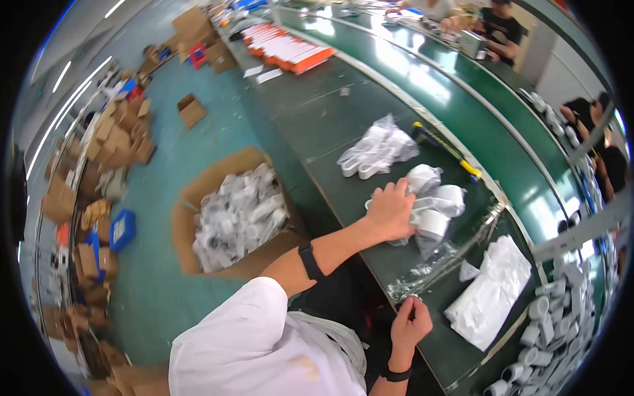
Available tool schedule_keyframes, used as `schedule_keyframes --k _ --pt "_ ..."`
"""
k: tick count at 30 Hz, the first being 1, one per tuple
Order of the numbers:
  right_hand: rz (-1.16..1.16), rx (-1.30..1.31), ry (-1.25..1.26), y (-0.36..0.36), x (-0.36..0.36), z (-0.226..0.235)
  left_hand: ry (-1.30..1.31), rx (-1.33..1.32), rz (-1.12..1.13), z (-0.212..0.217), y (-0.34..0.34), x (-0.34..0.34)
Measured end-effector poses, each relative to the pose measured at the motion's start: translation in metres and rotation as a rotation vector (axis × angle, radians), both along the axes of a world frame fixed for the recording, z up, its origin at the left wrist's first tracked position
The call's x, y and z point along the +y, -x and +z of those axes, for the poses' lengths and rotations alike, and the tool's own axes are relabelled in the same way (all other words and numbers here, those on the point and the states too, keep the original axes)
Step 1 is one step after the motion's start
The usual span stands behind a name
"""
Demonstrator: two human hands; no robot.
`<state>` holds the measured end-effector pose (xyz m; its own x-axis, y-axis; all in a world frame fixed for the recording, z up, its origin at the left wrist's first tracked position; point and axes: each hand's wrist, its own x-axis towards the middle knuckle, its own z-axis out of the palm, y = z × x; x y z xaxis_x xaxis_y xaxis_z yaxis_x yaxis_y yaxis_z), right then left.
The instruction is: The person bags handheld fans by hand, places them into a cardboard box, and then moves the full box across the floor. After retrieving an empty box, they return to the workstation to bag more fans and place them into the new box.
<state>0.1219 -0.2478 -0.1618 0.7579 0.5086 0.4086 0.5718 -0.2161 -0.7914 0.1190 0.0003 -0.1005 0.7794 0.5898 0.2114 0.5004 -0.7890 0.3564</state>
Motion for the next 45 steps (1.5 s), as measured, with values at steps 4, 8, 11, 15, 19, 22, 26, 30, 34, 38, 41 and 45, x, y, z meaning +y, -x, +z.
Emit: schedule_keyframes --k 4,8,11,15,19,22,26,30,34,38,41,45 --pt "0.045 0.053 0.067 0.000 -0.001 -0.003 0.021 -0.153 0.108 0.032 0.083 0.002" --pt "0.012 0.093 0.102 0.002 0.001 0.005 -0.075 -0.396 0.339 0.050 0.195 0.027" --pt "0.011 0.056 0.137 -0.002 -0.001 0.004 -0.183 -0.331 0.691 0.030 0.280 0.055" --pt "0.027 0.073 0.157 -0.003 -0.003 -0.006 -0.067 -0.116 1.282 -0.050 0.423 0.084" --pt "0.037 0.061 0.132 -0.003 -0.003 -0.005 0.245 -0.269 1.710 -0.128 0.552 0.076" --pt "0.023 0.066 0.148 -0.004 -0.003 -0.009 0.328 -0.343 1.803 -0.178 0.590 0.066" --pt "-0.003 0.016 0.153 -0.007 -0.002 -0.009 0.613 -0.638 1.756 -0.215 0.596 0.063" --pt "0.006 0.088 0.165 -0.006 -0.001 -0.008 0.649 -0.626 1.674 -0.239 0.628 0.055" --pt "0.015 0.044 0.123 -0.004 0.002 -0.010 0.376 -0.214 1.692 -0.217 0.649 0.062" --pt "0.001 0.027 0.122 -0.001 0.001 -0.006 0.261 -0.071 1.532 -0.148 0.577 0.102" --pt "-0.005 0.014 0.118 -0.001 0.001 -0.003 -0.037 -0.171 1.307 -0.078 0.491 0.135" --pt "0.042 0.002 0.089 -0.001 0.006 0.001 -0.055 -0.521 0.895 -0.003 0.349 0.144"
